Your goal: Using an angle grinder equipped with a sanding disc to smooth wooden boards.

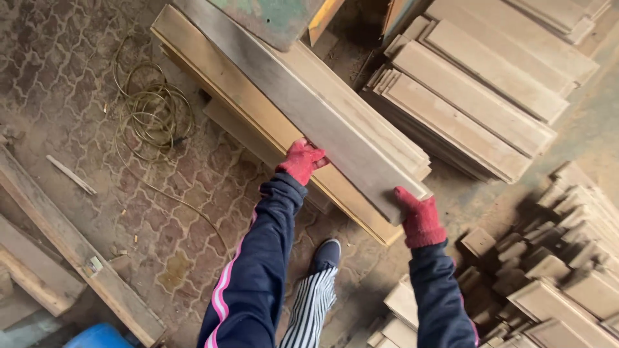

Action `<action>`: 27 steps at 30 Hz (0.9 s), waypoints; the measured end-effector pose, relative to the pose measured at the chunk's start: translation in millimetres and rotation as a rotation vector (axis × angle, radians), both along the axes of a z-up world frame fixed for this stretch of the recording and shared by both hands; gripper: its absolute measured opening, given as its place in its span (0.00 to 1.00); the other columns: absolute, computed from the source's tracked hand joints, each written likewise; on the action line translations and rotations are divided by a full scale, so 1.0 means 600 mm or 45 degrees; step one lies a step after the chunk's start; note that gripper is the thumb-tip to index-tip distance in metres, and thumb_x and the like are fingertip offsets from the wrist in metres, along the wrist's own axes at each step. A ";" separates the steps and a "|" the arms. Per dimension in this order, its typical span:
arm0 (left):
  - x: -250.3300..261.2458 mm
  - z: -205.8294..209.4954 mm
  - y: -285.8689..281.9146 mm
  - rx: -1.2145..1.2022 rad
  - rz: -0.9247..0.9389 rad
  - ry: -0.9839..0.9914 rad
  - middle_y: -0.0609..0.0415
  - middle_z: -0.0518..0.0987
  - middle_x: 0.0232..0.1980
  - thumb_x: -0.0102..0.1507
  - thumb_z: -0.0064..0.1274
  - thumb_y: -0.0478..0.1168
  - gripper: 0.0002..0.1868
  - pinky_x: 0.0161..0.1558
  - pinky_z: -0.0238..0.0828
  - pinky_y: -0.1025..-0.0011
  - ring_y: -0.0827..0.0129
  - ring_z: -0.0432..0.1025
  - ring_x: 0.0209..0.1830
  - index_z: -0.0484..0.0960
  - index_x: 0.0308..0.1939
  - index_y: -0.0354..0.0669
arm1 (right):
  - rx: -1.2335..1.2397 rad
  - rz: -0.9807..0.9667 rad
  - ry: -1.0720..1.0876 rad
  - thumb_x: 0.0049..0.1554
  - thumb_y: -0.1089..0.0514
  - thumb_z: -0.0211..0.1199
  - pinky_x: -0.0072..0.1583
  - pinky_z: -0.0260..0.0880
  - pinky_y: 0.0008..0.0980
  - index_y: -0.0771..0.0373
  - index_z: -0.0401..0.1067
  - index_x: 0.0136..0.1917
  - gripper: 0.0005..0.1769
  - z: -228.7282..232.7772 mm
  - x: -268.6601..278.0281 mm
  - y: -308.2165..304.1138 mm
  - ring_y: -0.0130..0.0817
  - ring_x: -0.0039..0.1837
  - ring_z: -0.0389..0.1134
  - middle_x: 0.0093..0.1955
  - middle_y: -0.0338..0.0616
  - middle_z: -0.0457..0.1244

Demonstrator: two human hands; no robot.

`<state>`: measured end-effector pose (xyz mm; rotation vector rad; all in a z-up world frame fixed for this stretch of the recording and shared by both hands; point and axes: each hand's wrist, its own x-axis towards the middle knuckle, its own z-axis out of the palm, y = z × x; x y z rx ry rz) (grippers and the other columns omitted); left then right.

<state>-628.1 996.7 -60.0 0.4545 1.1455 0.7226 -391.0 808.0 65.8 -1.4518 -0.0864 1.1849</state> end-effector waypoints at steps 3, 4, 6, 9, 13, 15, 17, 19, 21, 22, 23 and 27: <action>0.013 -0.011 0.013 -0.071 -0.063 0.011 0.41 0.81 0.53 0.60 0.59 0.25 0.29 0.49 0.85 0.54 0.52 0.79 0.47 0.71 0.65 0.38 | -0.097 0.093 -0.080 0.44 0.60 0.76 0.43 0.77 0.38 0.57 0.77 0.49 0.18 -0.045 0.032 0.030 0.34 0.39 0.73 0.39 0.41 0.69; 0.025 -0.010 0.007 -0.103 -0.090 -0.004 0.41 0.80 0.54 0.62 0.59 0.27 0.29 0.50 0.85 0.57 0.52 0.79 0.49 0.70 0.67 0.39 | -0.169 0.158 -0.120 0.43 0.60 0.78 0.44 0.76 0.34 0.56 0.77 0.50 0.20 -0.066 0.053 0.030 0.31 0.40 0.72 0.40 0.39 0.69; 0.009 -0.064 -0.045 -0.255 -0.014 -0.080 0.43 0.78 0.54 0.63 0.59 0.33 0.33 0.44 0.82 0.63 0.54 0.78 0.48 0.66 0.72 0.42 | -0.242 0.161 -0.163 0.44 0.59 0.79 0.42 0.75 0.32 0.57 0.74 0.53 0.24 -0.097 0.071 0.038 0.32 0.40 0.71 0.41 0.41 0.68; -0.080 -0.202 -0.201 -0.469 0.113 -0.282 0.50 0.77 0.53 0.67 0.54 0.42 0.30 0.43 0.76 0.69 0.60 0.76 0.49 0.67 0.73 0.46 | -0.338 0.048 -0.238 0.42 0.58 0.84 0.42 0.73 0.31 0.55 0.67 0.60 0.36 -0.188 0.084 0.021 0.34 0.44 0.70 0.44 0.43 0.66; -0.217 -0.147 -0.425 -0.601 -0.026 -0.635 0.51 0.72 0.24 0.67 0.55 0.42 0.15 0.23 0.70 0.68 0.60 0.70 0.21 0.79 0.59 0.51 | -0.271 -0.130 -0.281 0.38 0.63 0.86 0.51 0.72 0.29 0.55 0.62 0.66 0.48 -0.226 0.059 0.029 0.34 0.49 0.67 0.48 0.43 0.62; -0.232 -0.056 -0.493 -0.766 -0.089 -0.170 0.49 0.73 0.26 0.63 0.57 0.37 0.29 0.21 0.64 0.70 0.65 0.66 0.19 0.69 0.68 0.41 | -0.391 0.000 -0.282 0.41 0.69 0.78 0.55 0.74 0.36 0.52 0.61 0.66 0.44 -0.234 0.060 0.018 0.38 0.53 0.67 0.53 0.45 0.62; -0.295 -0.064 -0.588 -0.899 -0.150 0.308 0.47 0.74 0.28 0.59 0.58 0.32 0.43 0.19 0.58 0.73 0.70 0.62 0.17 0.60 0.77 0.31 | -0.502 0.135 -0.273 0.44 0.75 0.70 0.60 0.75 0.42 0.50 0.60 0.66 0.41 -0.271 0.068 -0.010 0.43 0.56 0.66 0.57 0.47 0.62; -0.382 -0.145 -0.704 -0.773 -0.414 0.742 0.38 0.83 0.57 0.55 0.62 0.34 0.36 0.38 0.77 0.67 0.58 0.78 0.44 0.73 0.68 0.29 | -0.505 0.672 -1.007 0.51 0.62 0.68 0.68 0.64 0.42 0.56 0.55 0.79 0.46 -0.332 0.087 -0.060 0.51 0.71 0.62 0.75 0.53 0.57; -0.386 -0.127 -0.666 -0.781 -0.565 0.873 0.40 0.85 0.49 0.54 0.60 0.39 0.36 0.34 0.75 0.68 0.59 0.77 0.37 0.76 0.67 0.33 | -0.501 0.542 -0.679 0.52 0.63 0.67 0.68 0.66 0.36 0.59 0.62 0.75 0.37 -0.293 0.087 -0.084 0.43 0.69 0.65 0.71 0.49 0.62; -0.386 -0.116 -0.650 -0.791 -0.710 0.999 0.43 0.86 0.41 0.53 0.58 0.45 0.36 0.30 0.73 0.68 0.60 0.77 0.31 0.78 0.65 0.36 | -0.489 0.418 -0.356 0.54 0.64 0.66 0.68 0.67 0.30 0.62 0.69 0.70 0.30 -0.269 0.088 -0.098 0.35 0.68 0.68 0.66 0.45 0.67; -0.390 -0.114 -0.635 -0.786 -0.718 0.997 0.43 0.86 0.41 0.53 0.58 0.45 0.36 0.30 0.73 0.68 0.60 0.77 0.31 0.78 0.65 0.36 | -0.490 0.409 -0.359 0.54 0.64 0.66 0.68 0.67 0.30 0.62 0.69 0.70 0.30 -0.299 0.084 -0.152 0.35 0.68 0.68 0.66 0.45 0.67; -0.408 -0.159 -0.591 -0.426 -0.820 1.065 0.42 0.81 0.61 0.55 0.55 0.44 0.34 0.59 0.72 0.66 0.54 0.75 0.60 0.76 0.65 0.34 | -0.593 0.130 -0.511 0.55 0.60 0.67 0.58 0.69 0.29 0.65 0.75 0.62 0.21 -0.337 0.045 -0.402 0.33 0.54 0.70 0.54 0.44 0.71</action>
